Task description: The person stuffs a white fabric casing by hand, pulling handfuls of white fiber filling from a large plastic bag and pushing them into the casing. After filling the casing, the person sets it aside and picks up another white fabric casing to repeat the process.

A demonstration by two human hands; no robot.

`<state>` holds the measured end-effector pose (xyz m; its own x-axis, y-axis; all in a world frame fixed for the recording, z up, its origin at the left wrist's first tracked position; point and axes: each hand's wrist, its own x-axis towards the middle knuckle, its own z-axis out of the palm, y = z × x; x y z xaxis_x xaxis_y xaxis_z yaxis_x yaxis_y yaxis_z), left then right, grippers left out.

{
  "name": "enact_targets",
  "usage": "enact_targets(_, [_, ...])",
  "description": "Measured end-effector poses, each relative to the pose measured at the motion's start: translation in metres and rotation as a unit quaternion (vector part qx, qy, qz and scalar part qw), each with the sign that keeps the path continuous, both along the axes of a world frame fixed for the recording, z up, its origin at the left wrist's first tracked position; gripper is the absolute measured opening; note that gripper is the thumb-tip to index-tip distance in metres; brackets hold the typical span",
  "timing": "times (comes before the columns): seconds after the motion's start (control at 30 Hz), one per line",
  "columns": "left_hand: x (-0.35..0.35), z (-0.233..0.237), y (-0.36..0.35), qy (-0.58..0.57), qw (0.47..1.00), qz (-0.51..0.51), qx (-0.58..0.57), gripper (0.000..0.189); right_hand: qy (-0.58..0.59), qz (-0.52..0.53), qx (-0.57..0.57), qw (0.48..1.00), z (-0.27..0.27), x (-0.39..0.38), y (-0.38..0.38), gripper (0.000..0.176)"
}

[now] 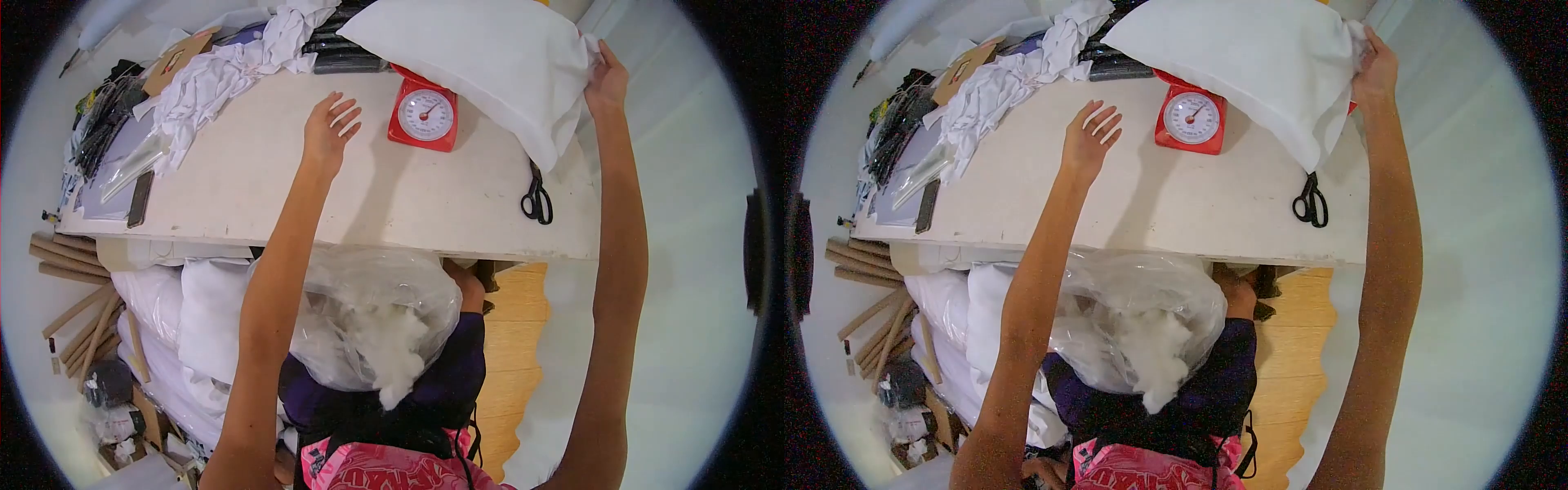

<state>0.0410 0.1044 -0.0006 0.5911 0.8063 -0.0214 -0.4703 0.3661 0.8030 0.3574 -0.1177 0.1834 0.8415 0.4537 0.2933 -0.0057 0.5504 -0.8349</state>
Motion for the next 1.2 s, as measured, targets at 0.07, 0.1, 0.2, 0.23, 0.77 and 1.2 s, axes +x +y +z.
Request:
enact_targets(0.07, [-0.002,-0.001,-0.011,0.009,1.0,-0.007,-0.001,0.047,0.014,-0.026,-0.005,1.0,0.017,-0.031,0.003,0.036])
enact_targets(0.1, [-0.001,0.0,-0.023,0.003,0.999,-0.015,-0.036,0.051,0.013,-0.026,-0.003,1.0,0.018,-0.017,0.009,0.036])
enact_targets(0.2, [-0.001,0.011,-0.067,-0.022,0.991,-0.074,-0.112,0.083,-0.059,0.141,0.099,0.983,0.039,-0.02,0.039,0.021])
enact_targets(0.23, [-0.002,0.021,-0.084,-0.035,0.985,-0.087,-0.144,0.088,-0.045,0.199,0.145,0.968,0.054,-0.082,0.057,0.028])
enact_targets(0.77, [-0.192,-0.04,-0.12,0.13,0.99,0.023,-0.053,0.047,-0.379,0.198,-0.328,0.842,-0.089,-0.268,0.056,0.024])
enact_targets(1.2, [-0.169,-0.13,-0.27,0.492,0.605,-0.211,0.589,0.095,-0.328,0.032,-0.346,0.878,-0.216,-0.332,-0.168,0.018])
